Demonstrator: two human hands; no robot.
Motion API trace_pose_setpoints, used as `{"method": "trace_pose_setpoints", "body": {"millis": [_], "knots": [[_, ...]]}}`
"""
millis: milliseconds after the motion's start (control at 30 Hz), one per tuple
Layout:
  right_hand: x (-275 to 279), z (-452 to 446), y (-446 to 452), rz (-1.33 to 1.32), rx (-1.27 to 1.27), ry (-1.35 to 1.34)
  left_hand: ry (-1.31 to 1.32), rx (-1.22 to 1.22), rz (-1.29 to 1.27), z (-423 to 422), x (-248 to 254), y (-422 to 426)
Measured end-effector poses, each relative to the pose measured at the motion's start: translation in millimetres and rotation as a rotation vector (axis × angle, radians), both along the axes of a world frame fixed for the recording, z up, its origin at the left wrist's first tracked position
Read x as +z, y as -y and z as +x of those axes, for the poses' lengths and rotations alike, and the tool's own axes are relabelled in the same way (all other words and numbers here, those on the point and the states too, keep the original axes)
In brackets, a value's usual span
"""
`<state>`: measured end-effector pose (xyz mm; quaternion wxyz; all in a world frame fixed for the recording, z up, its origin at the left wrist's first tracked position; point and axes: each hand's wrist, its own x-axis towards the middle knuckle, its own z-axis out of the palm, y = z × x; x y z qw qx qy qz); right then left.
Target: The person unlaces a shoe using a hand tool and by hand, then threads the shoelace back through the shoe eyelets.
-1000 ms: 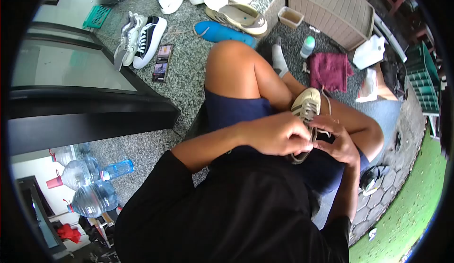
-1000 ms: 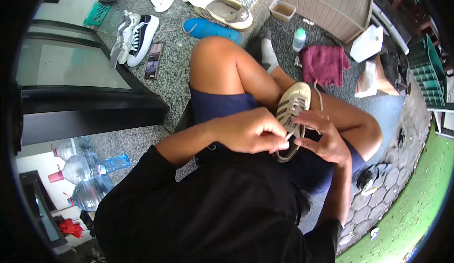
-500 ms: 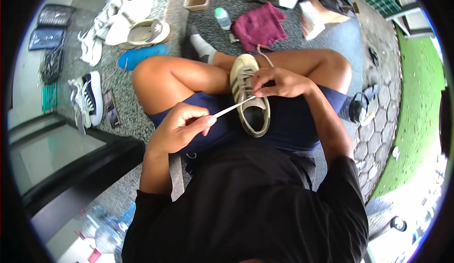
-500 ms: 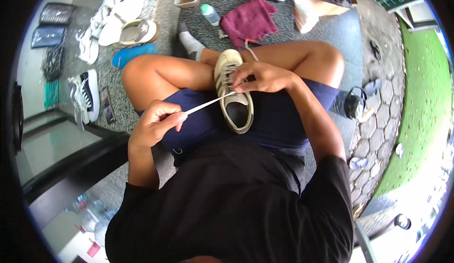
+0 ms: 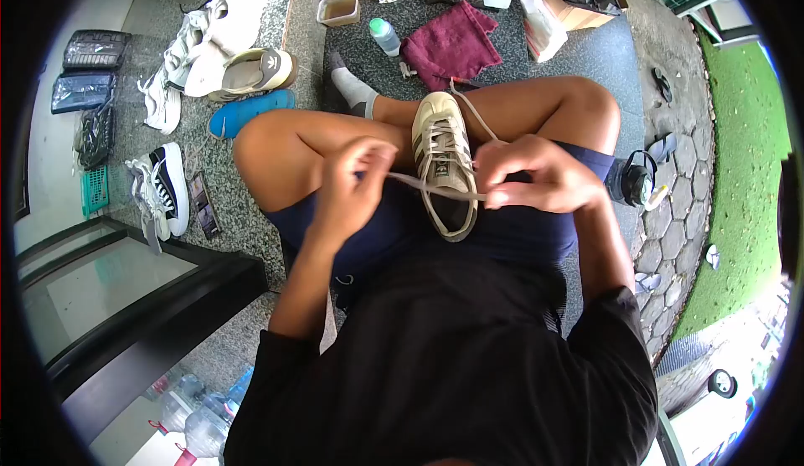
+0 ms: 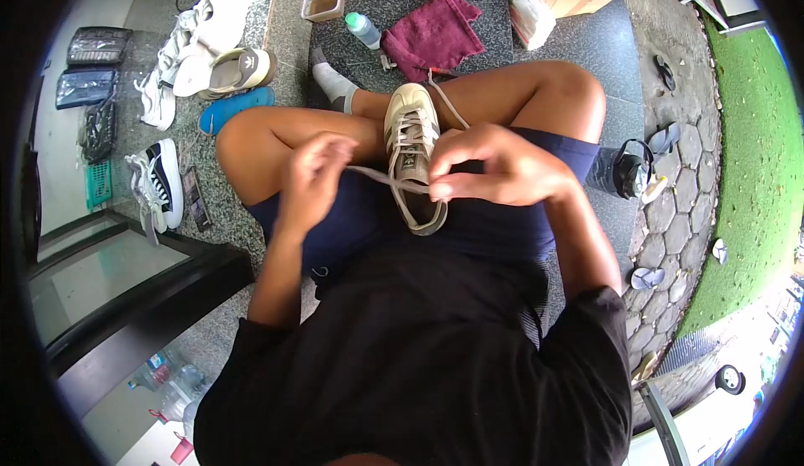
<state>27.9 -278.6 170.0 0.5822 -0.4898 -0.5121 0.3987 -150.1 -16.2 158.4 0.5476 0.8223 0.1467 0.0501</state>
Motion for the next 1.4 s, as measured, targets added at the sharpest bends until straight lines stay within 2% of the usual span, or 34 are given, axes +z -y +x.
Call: {"method": "trace_pose_setpoints", "body": {"millis": [33,100,133,167,200,233,267,300,367,433,500,567,600,633,700,767,800,833,900,1133,1200,1267,1333,1400], "knots": [[12,1,11,0.001,-0.021,-0.114,-0.035,-0.025,0.006,2,-13,11],[28,-1,33,0.102,-0.245,-0.371,-0.038,-0.064,0.043,2,-38,30],[27,4,44,0.188,-0.421,-0.249,-0.043,-0.053,0.056,0,-43,37],[31,6,60,0.177,-0.605,-0.225,-0.046,-0.055,0.049,-2,-48,40],[37,10,65,0.322,-0.691,-0.251,0.011,-0.025,0.118,-5,-53,42],[41,18,81,0.380,-0.699,-0.290,0.068,0.007,0.188,-7,-57,44],[43,23,93,0.463,-0.688,-0.398,0.078,0.043,0.152,-7,-57,46],[46,28,102,0.489,-0.708,-0.395,0.078,0.048,0.150,-9,-58,48],[44,35,110,0.593,-0.862,-0.604,0.126,0.081,0.145,-12,-62,49],[35,35,108,0.608,-0.877,-0.598,0.126,0.093,0.161,-15,-68,50],[28,22,89,0.383,-0.971,-0.367,0.124,0.099,0.174,-17,-71,51],[17,-4,45,-0.078,-1.122,-0.099,0.052,0.193,-0.024,-21,-72,53],[12,-13,24,-0.211,-0.967,-0.047,0.031,0.222,-0.143,-24,-81,53],[-4,-24,2,-0.160,-0.826,0.157,0.028,0.221,-0.145,-26,-84,52],[-29,-48,-34,-0.226,-0.654,0.157,-0.023,0.258,-0.328,-27,-89,50],[-60,-58,-55,-0.140,-0.581,0.384,-0.008,0.257,-0.401,-28,-91,50],[-67,-60,-58,-0.182,-0.581,0.484,-0.001,0.274,-0.487,-30,-95,49],[-72,-62,-57,-0.182,-0.575,0.485,0.008,0.291,-0.574,-30,-99,48],[-68,-66,-57,-0.328,-0.611,0.546,0.013,0.309,-0.576,-31,-104,49],[-67,-70,-63,-0.373,-0.617,0.423,0.038,0.317,-0.547,-30,-99,54],[-72,-70,-65,-0.353,-0.633,0.216,0.023,0.313,-0.516,-33,-101,54],[-71,-70,-68,-0.367,-0.626,0.266,0.014,0.312,-0.486,-34,-99,55],[-74,-72,-69,-0.387,-0.625,0.312,0.017,0.333,-0.295,-34,-92,61],[-85,-76,-71,-0.366,-0.621,0.330,0.037,0.333,-0.258,-35,-91,63]]}}
